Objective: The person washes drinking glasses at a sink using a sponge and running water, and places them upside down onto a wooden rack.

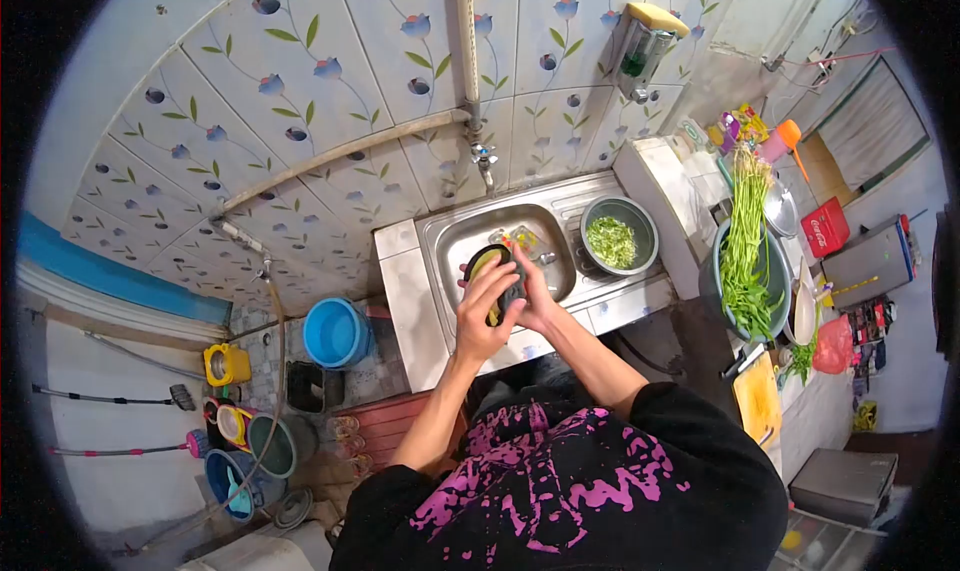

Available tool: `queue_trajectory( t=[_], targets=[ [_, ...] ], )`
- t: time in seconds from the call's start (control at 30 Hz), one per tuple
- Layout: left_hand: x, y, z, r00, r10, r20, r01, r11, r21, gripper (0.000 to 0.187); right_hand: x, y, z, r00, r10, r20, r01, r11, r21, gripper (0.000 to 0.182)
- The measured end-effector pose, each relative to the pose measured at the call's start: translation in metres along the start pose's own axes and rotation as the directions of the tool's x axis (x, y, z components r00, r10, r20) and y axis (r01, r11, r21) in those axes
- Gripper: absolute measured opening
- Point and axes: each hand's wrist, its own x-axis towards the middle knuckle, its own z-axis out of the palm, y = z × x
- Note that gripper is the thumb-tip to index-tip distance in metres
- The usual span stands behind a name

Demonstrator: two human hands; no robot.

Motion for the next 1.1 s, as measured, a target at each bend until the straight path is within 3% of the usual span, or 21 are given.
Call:
queue_trajectory(
  t=[0.1, 0.13, 0.2, 0.37, 0.47, 0.5, 0.6, 0.67, 0.8, 0.9, 1.0, 1.03, 1.1],
  targets=[
    [-0.006, -0.004, -0.006, 0.999, 0.018, 0.050, -0.017, 0.999, -0.030, 0.032, -0.008, 0.014, 0.007, 0.996, -0.030, -0.090, 0.025, 0.998, -0.050, 0.065],
    [-0.005, -0.009, -0.003, 0.989, -0.139, -0.050, 0.134, 0.987, -0.086, 0.033, -0.009, 0.019, 0.010, 0.996, -0.026, -0.086, 0.022, 0.998, -0.054, 0.065],
    [-0.001, -0.012, 0.003, 0.870, -0.444, -0.212, 0.395, 0.887, -0.238, 0.034, -0.010, 0.025, 0.017, 0.994, -0.067, -0.081, 0.062, 0.996, -0.065, 0.063],
    [-0.023, 0.027, 0.012, 0.928, -0.339, -0.155, 0.338, 0.940, -0.033, 0.038, 0.005, 0.014, 0.001, 0.999, -0.029, 0.044, 0.031, 0.998, -0.062, 0.062],
    [-0.020, 0.044, 0.011, 0.987, -0.157, -0.040, 0.162, 0.969, 0.189, 0.042, -0.007, 0.018, 0.018, 0.998, -0.059, 0.030, 0.060, 0.998, -0.023, 0.067],
    [-0.017, 0.038, 0.012, 0.987, -0.157, -0.040, 0.162, 0.968, 0.191, 0.042, -0.011, 0.020, 0.022, 0.997, -0.071, 0.018, 0.071, 0.997, -0.003, 0.070],
    [0.006, 0.007, 0.013, 0.913, -0.405, -0.053, 0.403, 0.914, -0.047, 0.045, -0.008, 0.022, 0.013, 0.975, -0.200, -0.098, 0.191, 0.977, -0.093, 0.068],
    [0.007, 0.007, 0.024, 0.900, -0.428, -0.086, 0.424, 0.903, -0.064, 0.046, -0.002, 0.013, 0.004, 0.953, -0.266, -0.142, 0.245, 0.958, -0.146, 0.068],
    [0.001, 0.023, 0.049, 0.867, -0.477, -0.146, 0.470, 0.879, -0.078, 0.049, 0.006, -0.013, -0.016, 0.973, -0.228, -0.030, 0.221, 0.963, -0.154, 0.064],
    [0.008, 0.031, 0.071, 0.876, -0.463, -0.134, 0.463, 0.886, -0.034, 0.053, 0.000, -0.033, -0.023, 0.983, -0.182, 0.034, 0.184, 0.982, -0.054, 0.062],
    [0.023, 0.013, 0.088, 0.845, -0.518, -0.133, 0.476, 0.841, -0.256, 0.057, -0.011, -0.047, -0.029, 0.972, -0.231, -0.041, 0.225, 0.968, -0.110, 0.064],
    [0.029, 0.012, 0.094, 0.846, -0.517, -0.133, 0.474, 0.843, -0.255, 0.057, -0.015, -0.053, -0.027, 0.963, -0.259, -0.077, 0.246, 0.959, -0.140, 0.064],
    [0.041, 0.015, 0.107, 0.682, -0.727, -0.085, 0.558, 0.591, -0.583, 0.054, -0.026, -0.066, -0.026, 0.959, -0.275, -0.072, 0.262, 0.953, -0.152, 0.065]
  ],
)
